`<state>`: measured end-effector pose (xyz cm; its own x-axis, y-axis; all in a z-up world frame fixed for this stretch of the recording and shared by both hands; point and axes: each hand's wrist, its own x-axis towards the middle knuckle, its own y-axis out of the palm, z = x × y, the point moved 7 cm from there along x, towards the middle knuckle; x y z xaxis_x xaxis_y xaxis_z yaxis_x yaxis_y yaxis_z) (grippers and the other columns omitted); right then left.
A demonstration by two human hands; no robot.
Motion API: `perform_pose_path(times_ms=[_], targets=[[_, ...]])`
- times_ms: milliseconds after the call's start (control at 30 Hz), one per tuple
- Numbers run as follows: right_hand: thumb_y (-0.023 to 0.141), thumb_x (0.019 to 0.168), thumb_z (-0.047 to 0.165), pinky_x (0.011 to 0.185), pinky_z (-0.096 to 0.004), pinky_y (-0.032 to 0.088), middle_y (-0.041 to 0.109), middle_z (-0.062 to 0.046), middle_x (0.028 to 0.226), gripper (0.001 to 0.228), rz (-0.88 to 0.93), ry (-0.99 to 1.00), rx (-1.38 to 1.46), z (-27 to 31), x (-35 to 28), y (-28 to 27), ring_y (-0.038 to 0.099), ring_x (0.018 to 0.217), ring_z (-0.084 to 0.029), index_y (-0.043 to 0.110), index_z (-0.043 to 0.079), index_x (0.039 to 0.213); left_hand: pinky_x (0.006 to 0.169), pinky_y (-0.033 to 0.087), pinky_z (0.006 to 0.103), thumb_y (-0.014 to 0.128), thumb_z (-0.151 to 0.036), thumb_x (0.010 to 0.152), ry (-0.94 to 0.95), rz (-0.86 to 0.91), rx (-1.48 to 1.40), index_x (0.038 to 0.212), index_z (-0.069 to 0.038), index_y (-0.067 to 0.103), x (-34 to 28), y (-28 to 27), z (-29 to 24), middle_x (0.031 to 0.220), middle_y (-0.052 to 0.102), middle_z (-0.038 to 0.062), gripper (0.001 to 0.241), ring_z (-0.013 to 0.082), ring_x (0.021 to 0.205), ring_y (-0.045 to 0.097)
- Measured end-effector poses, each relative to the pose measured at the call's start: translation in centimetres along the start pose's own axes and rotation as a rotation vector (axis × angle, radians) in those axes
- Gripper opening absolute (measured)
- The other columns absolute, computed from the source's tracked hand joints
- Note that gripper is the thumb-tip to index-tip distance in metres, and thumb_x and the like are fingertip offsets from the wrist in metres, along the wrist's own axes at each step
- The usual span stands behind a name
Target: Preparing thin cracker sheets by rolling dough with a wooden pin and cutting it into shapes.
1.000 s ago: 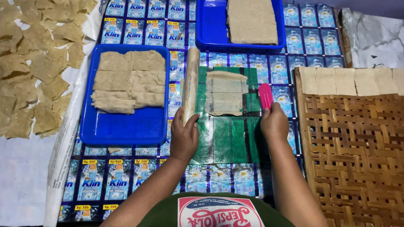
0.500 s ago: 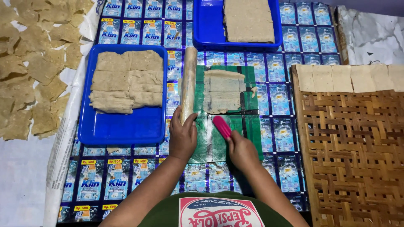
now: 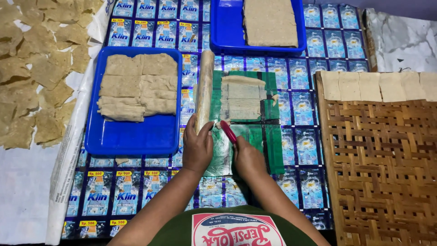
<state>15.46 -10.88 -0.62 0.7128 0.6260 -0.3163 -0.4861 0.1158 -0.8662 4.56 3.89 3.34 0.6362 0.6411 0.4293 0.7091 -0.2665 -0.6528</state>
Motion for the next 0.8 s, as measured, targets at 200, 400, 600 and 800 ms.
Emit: perform_pose_path(times_ms=[200, 400, 600, 800], targets=[[0.043, 0.107, 0.037, 0.086, -0.059, 0.058, 0.063, -0.016, 0.113, 0.045, -0.052, 0.123, -0.128, -0.4, -2.6, -9.8, 0.068, 0.106, -0.046, 0.049, 0.032, 0.151, 0.113, 0.036, 0.0546, 0.055, -0.022, 0.099, -0.031, 0.051, 0.137, 0.136, -0.027, 0.063, -0.1, -0.3, -0.1, 0.150, 0.044, 0.020, 0.038, 0.0378, 0.143, 0.043], [0.045, 0.106, 0.028, 0.085, -0.047, 0.061, 0.059, -0.008, 0.108, 0.044, -0.122, 0.193, -0.382, -7.2, -0.8, -9.8, 0.072, 0.102, -0.034, 0.058, 0.044, 0.144, 0.120, 0.013, 0.0652, 0.060, -0.025, 0.095, -0.052, 0.395, 0.351, 0.135, -0.005, 0.061, 1.4, 0.4, -3.3, 0.161, 0.029, 0.035, 0.045, 0.0461, 0.155, 0.019], [0.046, 0.103, 0.033, 0.076, -0.043, 0.060, 0.062, -0.008, 0.105, 0.037, -0.123, 0.124, -0.633, -6.7, 1.8, -9.0, 0.073, 0.091, -0.031, 0.071, 0.048, 0.125, 0.120, 0.025, 0.0589, 0.071, -0.033, 0.093, 0.096, 0.453, 0.145, 0.140, 0.005, 0.054, 3.6, 1.5, -7.7, 0.160, 0.028, 0.038, 0.063, 0.0501, 0.152, 0.022], [0.055, 0.103, 0.043, 0.060, -0.040, 0.056, 0.059, -0.007, 0.088, 0.025, -0.486, -0.076, -0.691, -4.2, 5.9, -9.9, 0.069, 0.072, -0.028, 0.079, 0.040, 0.106, 0.091, 0.051, 0.0469, 0.086, -0.053, 0.066, 0.095, 0.431, 0.147, 0.136, -0.004, 0.047, 6.0, 13.2, -4.7, 0.127, 0.048, 0.016, 0.094, 0.0354, 0.113, 0.055]])
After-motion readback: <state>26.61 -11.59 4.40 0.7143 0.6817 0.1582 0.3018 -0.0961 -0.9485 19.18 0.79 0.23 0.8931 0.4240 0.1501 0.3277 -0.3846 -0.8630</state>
